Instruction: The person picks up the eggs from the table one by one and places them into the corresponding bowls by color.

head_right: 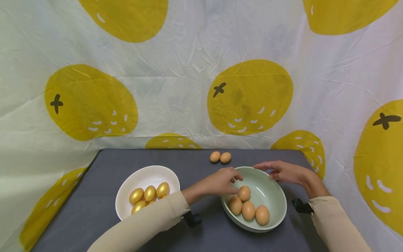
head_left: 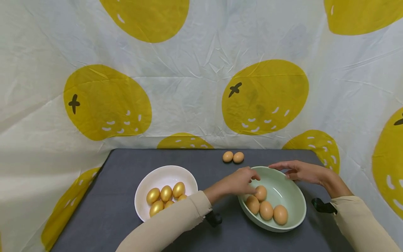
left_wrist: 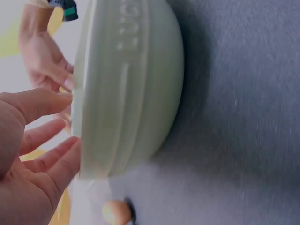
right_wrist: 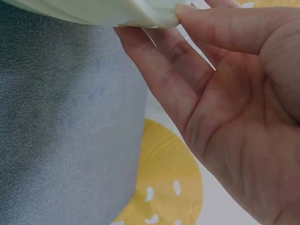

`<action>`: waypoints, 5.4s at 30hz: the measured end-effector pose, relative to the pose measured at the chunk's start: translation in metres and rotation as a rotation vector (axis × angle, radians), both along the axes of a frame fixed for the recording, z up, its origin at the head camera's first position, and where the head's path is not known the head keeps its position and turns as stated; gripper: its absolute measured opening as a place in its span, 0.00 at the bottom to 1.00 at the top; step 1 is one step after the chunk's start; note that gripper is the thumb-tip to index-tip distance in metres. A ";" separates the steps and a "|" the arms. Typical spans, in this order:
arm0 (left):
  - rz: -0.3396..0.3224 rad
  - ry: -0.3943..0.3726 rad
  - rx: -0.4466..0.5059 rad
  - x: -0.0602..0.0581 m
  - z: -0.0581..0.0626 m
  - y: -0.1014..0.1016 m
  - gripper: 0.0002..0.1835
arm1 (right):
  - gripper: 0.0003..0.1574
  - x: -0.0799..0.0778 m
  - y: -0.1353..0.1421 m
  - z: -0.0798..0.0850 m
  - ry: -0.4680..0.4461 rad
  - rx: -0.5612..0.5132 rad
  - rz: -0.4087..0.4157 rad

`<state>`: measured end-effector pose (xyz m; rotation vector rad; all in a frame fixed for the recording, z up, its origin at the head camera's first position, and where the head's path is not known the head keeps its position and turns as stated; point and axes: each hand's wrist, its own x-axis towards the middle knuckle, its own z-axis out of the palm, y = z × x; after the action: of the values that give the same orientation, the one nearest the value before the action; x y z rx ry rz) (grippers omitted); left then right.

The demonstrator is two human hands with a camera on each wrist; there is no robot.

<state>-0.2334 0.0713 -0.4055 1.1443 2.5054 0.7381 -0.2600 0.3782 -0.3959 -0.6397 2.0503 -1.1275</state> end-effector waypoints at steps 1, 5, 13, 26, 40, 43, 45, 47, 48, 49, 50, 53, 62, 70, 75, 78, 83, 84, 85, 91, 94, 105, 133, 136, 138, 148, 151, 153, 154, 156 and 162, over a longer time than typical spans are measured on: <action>0.006 -0.013 0.026 -0.002 0.001 -0.004 0.22 | 0.35 0.000 0.000 0.000 -0.001 0.002 0.000; 0.045 -0.072 0.127 -0.009 0.007 -0.017 0.22 | 0.35 0.000 0.001 0.000 0.000 0.008 -0.001; 0.133 -0.009 0.159 -0.033 0.012 -0.033 0.19 | 0.35 0.000 -0.001 0.000 -0.005 0.008 -0.009; 0.279 -0.015 0.130 -0.064 0.003 -0.039 0.25 | 0.35 -0.001 0.001 -0.001 0.006 0.012 -0.007; 0.369 -0.032 0.096 -0.090 -0.007 -0.046 0.25 | 0.34 0.001 -0.001 0.001 0.024 0.028 -0.013; 0.387 -0.013 0.077 -0.093 -0.011 -0.046 0.24 | 0.34 0.001 -0.002 0.001 0.018 0.031 -0.022; 0.400 -0.004 0.065 -0.095 -0.014 -0.046 0.24 | 0.34 0.002 -0.002 0.001 0.020 0.033 -0.025; 0.413 -0.004 0.054 -0.096 -0.017 -0.045 0.24 | 0.34 0.002 -0.002 0.001 0.024 0.036 -0.027; 0.419 -0.005 0.050 -0.097 -0.018 -0.044 0.24 | 0.34 0.002 -0.002 0.001 0.028 0.038 -0.026; 0.425 -0.003 0.044 -0.098 -0.019 -0.044 0.24 | 0.34 0.002 -0.002 0.001 0.030 0.040 -0.026; 0.429 -0.007 0.041 -0.099 -0.020 -0.044 0.24 | 0.34 0.002 -0.002 0.001 0.031 0.040 -0.026; 0.441 -0.002 0.035 -0.101 -0.024 -0.043 0.24 | 0.34 0.002 -0.002 0.001 0.030 0.041 -0.025; 0.462 0.022 0.017 -0.110 -0.036 -0.041 0.24 | 0.34 0.003 -0.003 0.002 0.033 0.047 -0.034; 0.497 0.001 -0.019 -0.113 -0.043 -0.037 0.24 | 0.34 0.003 -0.002 0.001 0.048 0.030 -0.014; 0.505 0.015 -0.035 -0.112 -0.046 -0.033 0.24 | 0.33 0.005 -0.004 0.000 0.043 0.035 -0.034; 0.479 0.042 -0.047 -0.112 -0.049 -0.033 0.26 | 0.34 0.006 -0.004 -0.001 0.048 0.044 -0.040; 0.405 0.076 -0.051 -0.111 -0.051 -0.033 0.29 | 0.34 0.007 -0.004 -0.004 0.055 0.043 -0.032; 0.397 0.082 -0.051 -0.111 -0.052 -0.033 0.29 | 0.34 0.006 -0.004 -0.005 0.057 0.042 -0.027; 0.391 0.094 -0.050 -0.110 -0.052 -0.032 0.28 | 0.34 0.006 -0.004 -0.005 0.055 0.039 -0.027; 0.411 0.154 -0.072 -0.110 -0.054 -0.030 0.22 | 0.34 0.006 -0.003 -0.008 0.041 0.020 -0.028; 0.446 0.134 -0.060 -0.110 -0.054 -0.030 0.20 | 0.34 0.006 -0.004 -0.008 0.041 0.016 -0.026; 0.465 0.095 -0.081 -0.110 -0.049 -0.036 0.18 | 0.34 0.005 -0.005 -0.006 0.052 0.038 -0.026; 0.216 0.139 0.084 -0.091 -0.003 -0.064 0.20 | 0.35 0.005 -0.008 0.001 0.017 0.013 -0.035; 0.208 0.131 0.104 -0.082 0.002 -0.063 0.22 | 0.35 0.005 -0.008 0.001 0.015 0.021 -0.038; 0.204 0.121 0.115 -0.077 0.005 -0.063 0.23 | 0.35 0.006 -0.009 0.002 0.009 0.023 -0.039; 0.184 0.073 0.137 -0.054 0.015 -0.056 0.27 | 0.35 0.004 -0.006 -0.001 0.002 0.019 -0.035; 0.170 0.084 0.148 -0.047 0.017 -0.054 0.26 | 0.34 0.004 -0.005 -0.001 0.008 0.025 -0.030; 0.157 0.097 0.156 -0.042 0.017 -0.052 0.26 | 0.34 0.004 -0.005 -0.001 0.009 0.025 -0.029; 0.148 0.111 0.157 -0.040 0.017 -0.051 0.25 | 0.35 0.004 -0.004 -0.001 0.009 0.023 -0.027; 0.131 0.127 0.158 -0.035 0.016 -0.049 0.25 | 0.35 0.005 -0.004 -0.001 0.009 0.018 -0.023; 0.076 0.113 0.161 -0.023 0.014 -0.042 0.23 | 0.35 0.005 -0.003 -0.003 0.017 0.008 -0.017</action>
<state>-0.2560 0.0296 -0.3915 1.1793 2.6360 0.9349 -0.2550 0.3754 -0.3988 -0.6315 2.0769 -1.1265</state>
